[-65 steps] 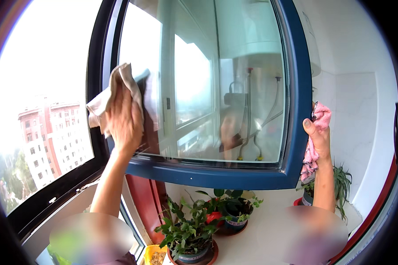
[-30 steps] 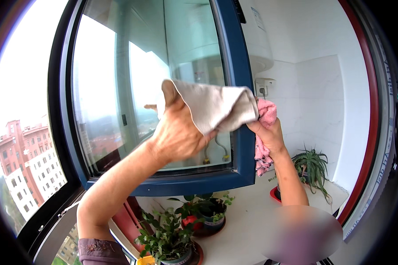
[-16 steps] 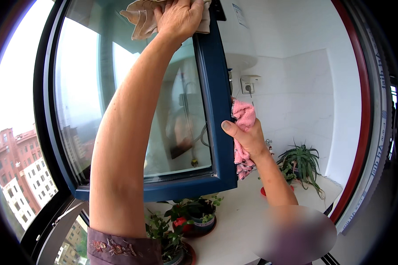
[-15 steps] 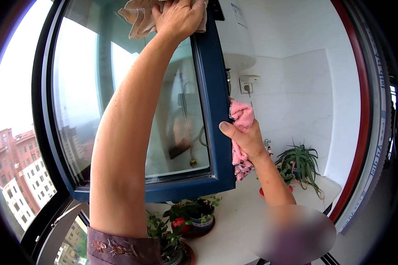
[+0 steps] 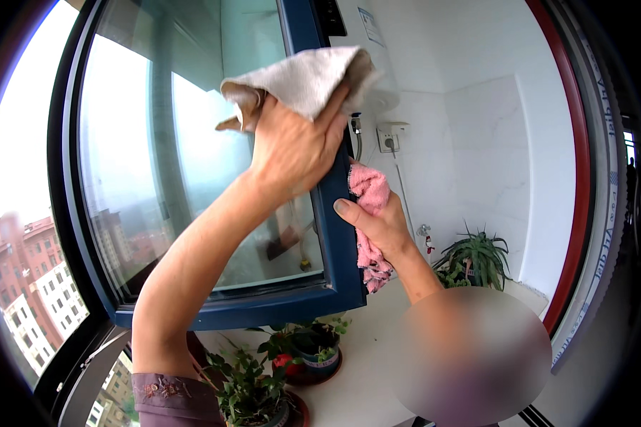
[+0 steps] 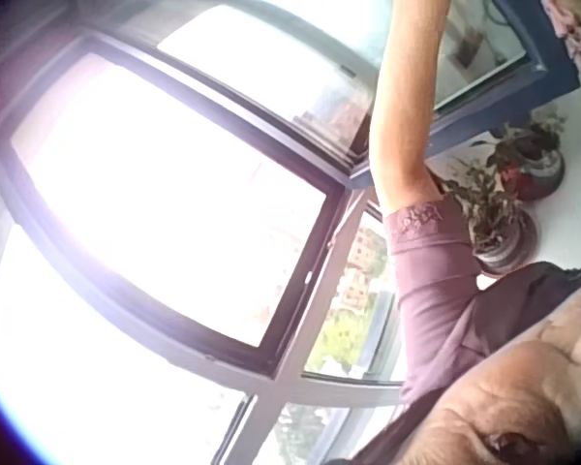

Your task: The person cleans a window pane and the surrounding window sill using a cloth. They then wipe down a white countertop where several potted plants are placed, moving the pots to clean underneath them. Finally, the person wipes the top of a washing machine and the adjacent wall area.

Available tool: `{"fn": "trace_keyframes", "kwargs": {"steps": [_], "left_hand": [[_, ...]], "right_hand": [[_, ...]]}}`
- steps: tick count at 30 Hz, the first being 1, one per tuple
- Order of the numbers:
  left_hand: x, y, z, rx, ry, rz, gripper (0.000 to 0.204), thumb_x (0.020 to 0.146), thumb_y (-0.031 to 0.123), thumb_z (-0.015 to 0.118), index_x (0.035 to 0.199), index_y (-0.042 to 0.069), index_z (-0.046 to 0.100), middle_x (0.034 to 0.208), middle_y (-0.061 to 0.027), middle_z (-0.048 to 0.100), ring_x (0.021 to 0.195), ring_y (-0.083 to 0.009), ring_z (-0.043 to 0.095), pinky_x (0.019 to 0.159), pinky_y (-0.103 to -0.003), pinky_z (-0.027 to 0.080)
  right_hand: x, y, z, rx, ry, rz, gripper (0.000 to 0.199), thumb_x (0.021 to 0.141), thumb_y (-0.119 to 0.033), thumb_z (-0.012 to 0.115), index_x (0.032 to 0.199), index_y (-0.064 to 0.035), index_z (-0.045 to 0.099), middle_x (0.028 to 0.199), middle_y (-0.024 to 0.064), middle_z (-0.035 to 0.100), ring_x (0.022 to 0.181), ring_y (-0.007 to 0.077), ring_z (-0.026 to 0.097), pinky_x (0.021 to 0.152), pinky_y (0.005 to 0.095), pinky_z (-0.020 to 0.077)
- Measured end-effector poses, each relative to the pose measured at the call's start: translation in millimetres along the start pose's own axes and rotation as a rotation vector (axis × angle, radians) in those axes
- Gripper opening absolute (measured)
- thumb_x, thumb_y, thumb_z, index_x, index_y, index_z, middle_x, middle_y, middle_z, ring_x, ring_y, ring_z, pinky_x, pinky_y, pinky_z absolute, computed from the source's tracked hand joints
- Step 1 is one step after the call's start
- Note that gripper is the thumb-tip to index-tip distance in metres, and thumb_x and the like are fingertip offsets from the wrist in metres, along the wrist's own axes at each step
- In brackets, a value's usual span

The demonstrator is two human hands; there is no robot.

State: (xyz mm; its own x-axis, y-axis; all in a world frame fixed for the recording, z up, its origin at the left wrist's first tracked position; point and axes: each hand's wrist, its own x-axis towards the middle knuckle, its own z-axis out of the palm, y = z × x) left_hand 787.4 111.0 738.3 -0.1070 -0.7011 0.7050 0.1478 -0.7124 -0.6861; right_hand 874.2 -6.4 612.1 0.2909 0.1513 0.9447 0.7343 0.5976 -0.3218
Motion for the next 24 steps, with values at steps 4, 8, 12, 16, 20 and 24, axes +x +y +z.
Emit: {"fn": "trace_keyframes", "kwargs": {"steps": [4,8,12,16,20,24], "left_hand": [[12,-19,-6,-0.085,-0.145,-0.056,0.045,0.096,0.032,0.044,0.133,0.008,0.051,0.132,-0.0192,0.051,0.119,-0.0395,0.047,0.104,-0.048,0.031],[94,-74,14,-0.093,-0.102,-0.282,0.055,0.096,0.043,0.033,0.143,0.015,0.039,0.146,-0.0189,0.037,0.136,-0.0368,0.032,0.112,-0.053,0.019],[128,-106,31,0.133,-0.157,-0.461,0.060,0.095,0.047,0.031,0.147,0.018,0.032,0.153,-0.0178,0.024,0.140,-0.0357,0.023,0.113,-0.051,0.018],[113,-89,37,0.066,-0.092,-0.485,0.056,0.094,0.047,0.035,0.143,0.022,0.040,0.151,-0.0178,0.029,0.140,-0.0347,0.025,0.114,-0.049,0.016],[67,-64,23,0.042,-0.009,-0.366,0.050,0.094,0.044,0.040,0.136,0.018,0.051,0.146,-0.0185,0.038,0.137,-0.0352,0.030,0.114,-0.048,0.016],[7,-15,8,-0.054,0.031,-0.311,0.046,0.093,0.035,0.048,0.133,0.012,0.053,0.137,-0.0218,0.047,0.127,-0.0392,0.039,0.109,-0.048,0.023]], "right_hand": [[0,0,0,-0.011,-0.007,0.005,0.063,0.079,-0.024,0.077,0.129,0.0047,0.050,0.111,0.0056,0.058,0.104,0.0126,0.052,0.097,0.0264,0.0384],[6,5,4,0.029,-0.008,-0.039,0.056,0.078,-0.024,0.079,0.120,0.0023,0.055,0.107,0.0044,0.058,0.101,0.0123,0.052,0.095,0.0267,0.0395],[5,-2,6,-0.008,-0.006,-0.036,0.052,0.076,-0.026,0.080,0.115,0.0000,0.056,0.106,0.0038,0.058,0.101,0.0128,0.052,0.095,0.0270,0.0393],[6,-3,1,0.009,-0.023,-0.026,0.052,0.075,-0.026,0.081,0.114,-0.0016,0.056,0.106,0.0032,0.056,0.101,0.0126,0.051,0.095,0.0274,0.0388],[2,-1,6,-0.019,-0.010,-0.043,0.046,0.079,-0.033,0.077,0.107,-0.0018,0.058,0.098,0.0014,0.057,0.093,0.0109,0.051,0.087,0.0248,0.0414],[5,4,-4,-0.143,0.036,0.032,0.046,0.086,-0.047,0.066,0.097,-0.0018,0.061,0.081,-0.0019,0.057,0.078,0.0062,0.051,0.072,0.0216,0.0427]]}}
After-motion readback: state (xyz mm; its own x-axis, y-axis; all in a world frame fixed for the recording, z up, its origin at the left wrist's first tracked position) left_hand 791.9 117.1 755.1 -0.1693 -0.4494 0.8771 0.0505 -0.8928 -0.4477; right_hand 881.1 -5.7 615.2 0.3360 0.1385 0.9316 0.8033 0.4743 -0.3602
